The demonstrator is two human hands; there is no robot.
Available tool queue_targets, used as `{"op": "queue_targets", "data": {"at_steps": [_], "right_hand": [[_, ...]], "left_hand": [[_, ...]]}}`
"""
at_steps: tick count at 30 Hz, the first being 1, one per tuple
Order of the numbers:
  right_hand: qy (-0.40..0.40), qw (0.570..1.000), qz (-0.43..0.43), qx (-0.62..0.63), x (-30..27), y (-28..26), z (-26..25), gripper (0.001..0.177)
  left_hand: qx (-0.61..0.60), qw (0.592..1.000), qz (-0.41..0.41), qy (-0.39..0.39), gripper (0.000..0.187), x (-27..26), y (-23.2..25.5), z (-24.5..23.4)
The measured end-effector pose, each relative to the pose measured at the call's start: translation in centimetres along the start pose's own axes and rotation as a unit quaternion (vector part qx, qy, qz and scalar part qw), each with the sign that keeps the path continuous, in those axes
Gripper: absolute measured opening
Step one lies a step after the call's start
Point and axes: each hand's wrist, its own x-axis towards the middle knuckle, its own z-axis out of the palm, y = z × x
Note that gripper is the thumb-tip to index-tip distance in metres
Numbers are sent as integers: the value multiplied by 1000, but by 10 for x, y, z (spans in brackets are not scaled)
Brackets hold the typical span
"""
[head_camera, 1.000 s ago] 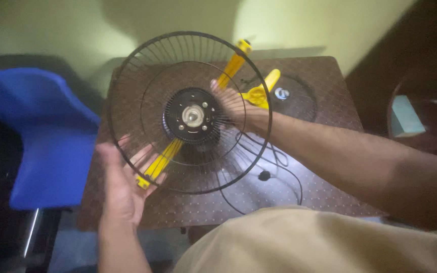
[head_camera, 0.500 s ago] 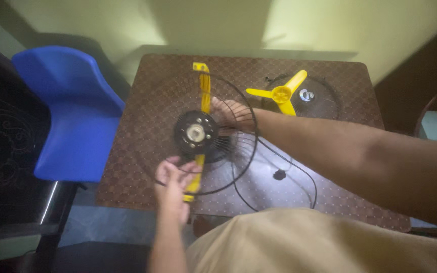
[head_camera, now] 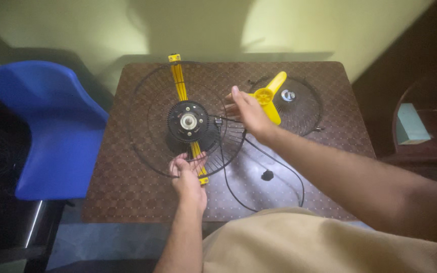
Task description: The person assembles a table fan by attaching the yellow fan blades to the motor hub, securing the front and rear wire cages, and tightening the central nut. The person handles the fan blades, cages, and nut by hand on a table.
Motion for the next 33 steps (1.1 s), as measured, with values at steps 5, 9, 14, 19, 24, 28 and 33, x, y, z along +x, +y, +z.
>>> {"op": "queue_targets", "data": {"at_steps": [5, 9, 14, 19, 24, 28, 33], "right_hand": [[56, 991, -122, 11, -25, 21, 12, 52], [115, 985, -99, -87, -27, 27, 7, 42], [14, 997, 62, 35, -17, 18, -3, 59], [20, 997, 68, 12, -18, 22, -4, 66], [78, 997, 15, 6, -20, 32, -5, 63], [146, 989, -24, 25, -28, 31, -21, 39], [193, 981, 20, 6, -36, 15, -39, 16]], "left_hand": [[-13, 996, -88, 13, 27, 3, -11, 1], [-61, 991, -105, -63, 25, -9, -29, 6], [-41, 993, -99, -56, 34, -25, -3, 15], [81, 992, -78, 55, 40, -45, 50, 27], [178, 981, -66, 37, 44, -35, 72, 28], [233, 964, -126, -33, 52, -21, 44, 29], [505, 849, 156, 27, 95, -12, 41, 55]]}}
